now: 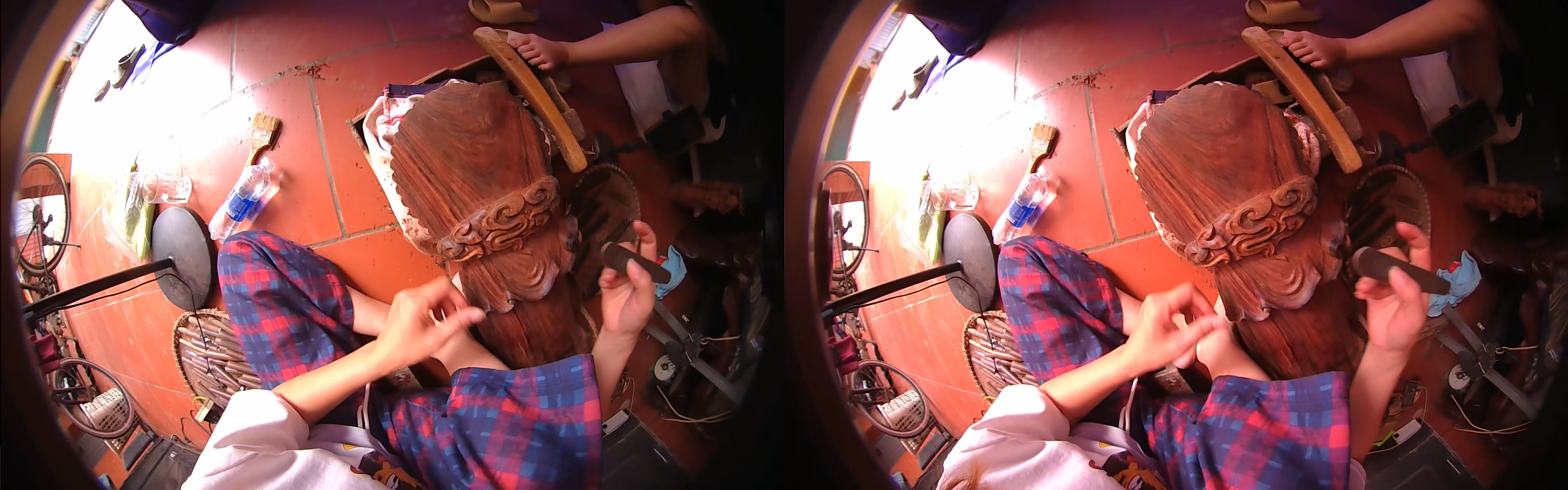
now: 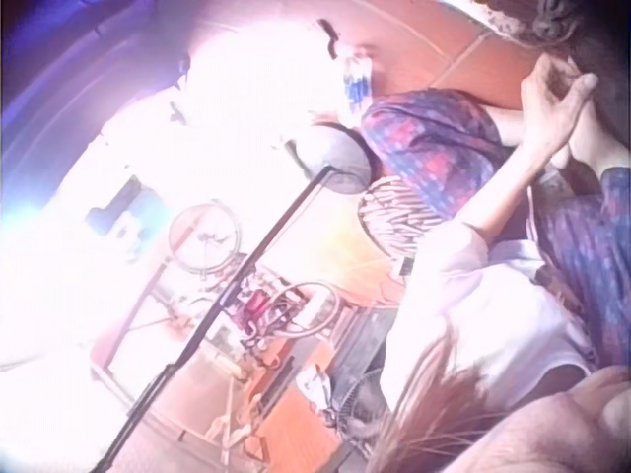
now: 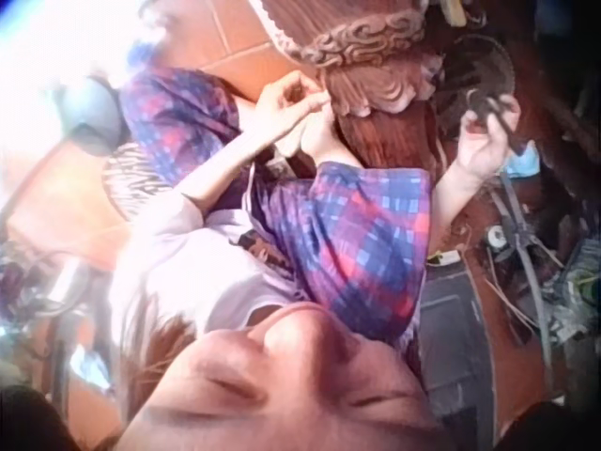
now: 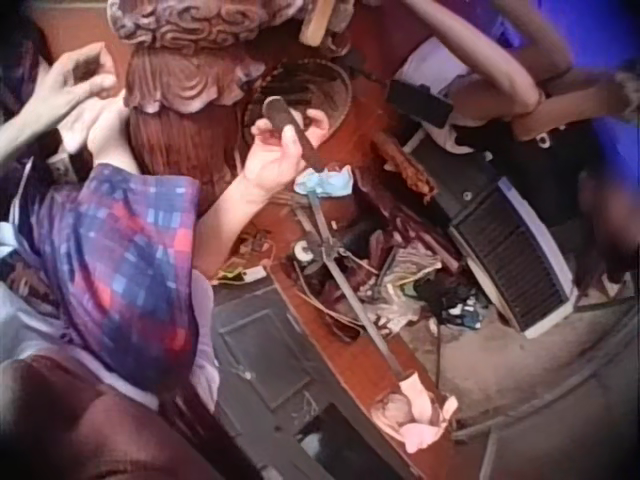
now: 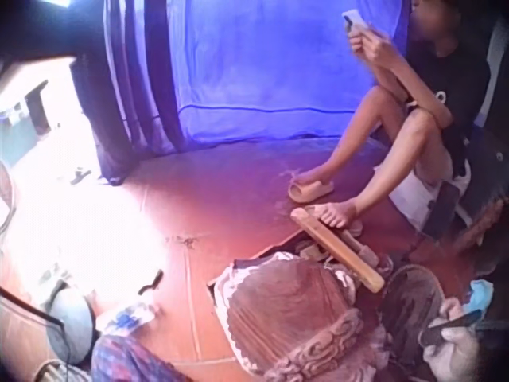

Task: The person sits on the floor and uses a small carving knife to refine the details of a wooden sculpture. They hold the piece steady with one hand while carefully scraping and shaping the surface with the other.

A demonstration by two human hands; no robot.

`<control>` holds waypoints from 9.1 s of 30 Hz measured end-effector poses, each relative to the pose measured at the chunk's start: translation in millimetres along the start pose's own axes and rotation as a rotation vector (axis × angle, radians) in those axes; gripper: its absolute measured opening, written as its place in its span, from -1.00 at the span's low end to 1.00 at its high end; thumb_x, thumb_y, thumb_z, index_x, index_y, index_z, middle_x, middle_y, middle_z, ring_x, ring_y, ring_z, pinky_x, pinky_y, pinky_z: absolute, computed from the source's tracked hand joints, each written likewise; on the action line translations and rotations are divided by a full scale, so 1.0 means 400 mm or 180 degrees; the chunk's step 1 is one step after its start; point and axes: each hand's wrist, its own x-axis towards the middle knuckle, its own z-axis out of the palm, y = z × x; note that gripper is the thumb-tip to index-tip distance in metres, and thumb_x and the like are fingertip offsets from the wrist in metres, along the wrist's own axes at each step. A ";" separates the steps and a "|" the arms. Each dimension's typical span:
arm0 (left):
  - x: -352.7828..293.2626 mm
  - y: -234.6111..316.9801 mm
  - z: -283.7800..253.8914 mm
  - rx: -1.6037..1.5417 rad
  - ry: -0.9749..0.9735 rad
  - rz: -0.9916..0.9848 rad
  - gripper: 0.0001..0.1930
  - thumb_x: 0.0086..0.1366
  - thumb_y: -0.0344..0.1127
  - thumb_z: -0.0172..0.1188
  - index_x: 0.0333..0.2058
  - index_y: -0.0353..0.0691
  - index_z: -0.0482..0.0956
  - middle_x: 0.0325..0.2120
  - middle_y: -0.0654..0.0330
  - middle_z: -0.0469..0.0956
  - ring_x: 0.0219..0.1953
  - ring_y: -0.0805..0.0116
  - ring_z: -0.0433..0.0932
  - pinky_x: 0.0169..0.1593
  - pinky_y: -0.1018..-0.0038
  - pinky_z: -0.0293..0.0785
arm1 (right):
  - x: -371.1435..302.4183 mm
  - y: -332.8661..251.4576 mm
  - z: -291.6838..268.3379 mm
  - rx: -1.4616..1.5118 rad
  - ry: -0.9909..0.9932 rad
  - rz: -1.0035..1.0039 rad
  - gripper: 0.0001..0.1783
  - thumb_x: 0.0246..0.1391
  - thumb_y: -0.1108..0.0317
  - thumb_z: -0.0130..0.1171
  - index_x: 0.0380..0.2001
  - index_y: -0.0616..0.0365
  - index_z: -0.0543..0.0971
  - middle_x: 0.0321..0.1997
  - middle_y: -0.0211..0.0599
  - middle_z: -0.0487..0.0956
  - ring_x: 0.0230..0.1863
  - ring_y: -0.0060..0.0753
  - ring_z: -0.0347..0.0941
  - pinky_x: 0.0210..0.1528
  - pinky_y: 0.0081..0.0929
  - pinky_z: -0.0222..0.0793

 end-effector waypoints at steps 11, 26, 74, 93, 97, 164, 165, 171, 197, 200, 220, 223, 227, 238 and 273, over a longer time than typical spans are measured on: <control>-0.006 0.026 0.081 0.0641 0.0083 0.2167 -0.27 0.22 -0.04 0.31 0.30 -0.12 0.28 0.41 -0.02 -0.01 0.45 -0.27 -0.30 0.39 -0.09 -0.07 | 0.018 0.167 0.238 -0.3224 -0.0764 -0.1506 -0.80 -0.13 0.54 0.31 -0.34 0.13 0.71 -0.42 -0.36 0.68 0.02 0.02 0.58 0.44 0.15 -0.12; 0.052 0.062 0.085 0.0675 0.0066 0.1972 -0.21 0.22 -0.06 0.27 0.36 -0.14 0.16 0.42 -0.05 -0.06 0.44 -0.29 -0.20 0.33 -0.03 0.09 | 0.032 0.178 0.216 -0.3068 -0.0559 -0.0915 -0.88 -0.01 0.59 0.27 -0.38 0.16 0.70 -0.36 -0.39 0.70 0.03 -0.11 0.59 0.49 0.12 -0.23; 0.058 0.096 0.067 0.0525 0.0026 0.1981 -0.12 0.03 -0.68 0.07 0.38 -0.25 0.06 0.42 -0.16 -0.16 0.44 -0.25 -0.16 0.37 0.07 0.06 | 0.031 0.164 0.249 -0.2851 -0.0296 -0.0717 -0.88 0.08 0.52 0.19 -0.33 0.23 0.68 -0.34 -0.30 0.70 0.17 0.04 0.49 0.48 0.16 -0.25; 0.034 0.088 0.078 0.0901 0.0124 0.1873 -0.11 0.03 -0.62 0.13 0.38 -0.28 0.02 0.42 -0.19 -0.16 0.45 -0.22 -0.14 0.37 0.09 0.09 | 0.042 0.161 0.228 -0.2833 -0.0855 -0.0888 -0.87 0.05 0.54 0.17 -0.36 0.27 0.68 -0.36 -0.30 0.70 0.10 -0.08 0.55 0.50 0.10 -0.31; 0.061 0.098 0.074 0.0867 0.0003 0.1858 -0.10 0.02 -0.63 0.15 0.38 -0.31 0.02 0.42 -0.20 -0.16 0.45 -0.22 -0.15 0.37 0.09 0.09 | 0.045 0.164 0.240 -0.2777 -0.0502 -0.0767 -0.88 0.05 0.53 0.20 -0.36 0.26 0.69 -0.36 -0.30 0.70 0.12 -0.05 0.53 0.50 0.11 -0.32; 0.041 0.122 0.084 0.0733 -0.0013 0.1825 -0.07 0.07 -0.60 0.21 0.39 -0.34 -0.08 0.42 -0.22 -0.25 0.46 -0.20 -0.21 0.39 0.12 0.04 | 0.048 0.148 0.228 -0.2605 -0.0686 -0.0763 -0.85 -0.01 0.62 0.18 -0.35 0.29 0.67 -0.35 -0.21 0.69 0.14 0.09 0.51 0.44 0.17 -0.08; 0.033 0.113 0.080 0.0819 -0.0070 0.1894 -0.07 0.07 -0.60 0.21 0.39 -0.34 -0.08 0.42 -0.22 -0.25 0.45 -0.21 -0.21 0.38 0.11 0.04 | 0.041 0.145 0.225 -0.2718 -0.0826 -0.0877 -0.85 -0.01 0.62 0.18 -0.35 0.29 0.67 -0.35 -0.21 0.69 0.13 0.08 0.51 0.43 0.16 -0.07; 0.049 0.111 0.086 0.0883 -0.0001 0.2007 -0.07 0.08 -0.61 0.23 0.39 -0.33 -0.06 0.41 -0.24 -0.21 0.45 -0.24 -0.19 0.38 0.11 0.03 | 0.052 0.158 0.226 -0.2586 -0.0603 -0.1148 -0.91 0.04 0.61 0.21 -0.36 0.32 0.66 -0.33 -0.21 0.69 -0.01 -0.13 0.61 0.33 -0.02 0.23; -0.045 -0.500 0.069 0.2778 -0.0041 0.1579 -0.85 0.15 -0.27 0.21 -0.33 -0.16 0.51 -0.57 0.10 0.52 -0.54 0.08 0.56 -0.46 0.24 0.45 | 0.054 0.274 -0.634 -0.2321 0.2426 0.2159 -0.76 0.06 0.63 0.01 -0.18 0.29 0.54 -0.27 -0.09 0.63 -0.31 -0.12 0.65 -0.41 -0.23 0.65; -0.051 -0.513 0.085 0.2730 -0.0065 0.1525 -0.81 0.13 -0.26 0.21 -0.34 -0.21 0.48 -0.57 0.07 0.52 -0.54 0.04 0.55 -0.47 0.22 0.44 | 0.033 0.249 -0.701 -0.3618 0.1838 0.2915 -0.70 0.02 0.66 0.00 -0.18 0.32 0.60 -0.14 0.10 0.63 -0.20 -0.13 0.66 -0.44 -0.22 0.66; -0.041 -0.439 0.083 0.2610 0.0055 0.1384 -0.81 0.29 -0.23 0.14 -0.21 -0.20 0.52 -0.44 0.12 0.59 -0.39 0.22 0.63 -0.32 0.36 0.54 | 0.073 0.230 -0.734 -0.1973 0.1392 0.2066 -0.72 0.05 0.44 0.33 -0.48 0.05 0.36 -0.53 -0.44 0.49 -0.65 -0.54 0.47 -0.71 -0.60 0.26; -0.063 -0.491 0.085 -0.0621 0.0723 -0.0365 -0.85 0.39 -0.29 0.08 -0.18 -0.21 0.51 -0.46 0.21 0.58 -0.40 0.40 0.60 -0.32 0.48 0.48 | 0.039 0.157 -0.504 -0.0199 0.1303 0.0351 -0.54 0.23 0.45 0.15 0.19 0.10 0.38 -0.28 -0.44 0.52 -0.49 -0.78 0.41 -0.52 -0.82 0.23; -0.007 -0.207 0.052 -0.2134 0.0893 -0.0063 -0.81 0.43 -0.29 0.08 -0.08 -0.24 0.47 -0.44 0.26 0.57 -0.38 0.51 0.55 -0.30 0.62 0.38 | -0.071 -0.041 -0.331 0.0974 -0.0354 -0.0764 -0.68 0.12 0.55 0.20 -0.18 0.14 0.27 -0.36 -0.27 0.40 -0.68 -0.69 0.27 -0.62 -0.81 0.29; 0.100 -0.091 -0.029 -0.3598 -0.1333 0.0356 -0.17 0.34 -0.38 0.19 0.38 0.39 -0.11 0.31 -0.33 0.10 0.23 -0.11 0.38 0.23 0.19 0.36 | -0.047 0.071 0.236 -0.2546 -0.1303 -0.0549 -0.81 -0.05 0.62 0.31 -0.29 0.34 0.61 -0.30 -0.11 0.68 -0.26 -0.28 0.66 -0.19 -0.50 0.57; 0.152 -0.109 -0.007 -0.4373 -0.1487 -0.0120 -0.36 0.24 -0.51 0.26 0.26 -0.28 0.20 0.15 -0.07 0.43 0.26 0.21 0.38 0.31 0.26 0.29 | -0.078 0.214 0.311 -0.3887 -0.0644 -0.0979 -0.75 0.15 0.35 0.09 -0.39 0.30 0.67 -0.08 -0.02 0.51 0.32 0.39 0.20 0.34 0.16 0.12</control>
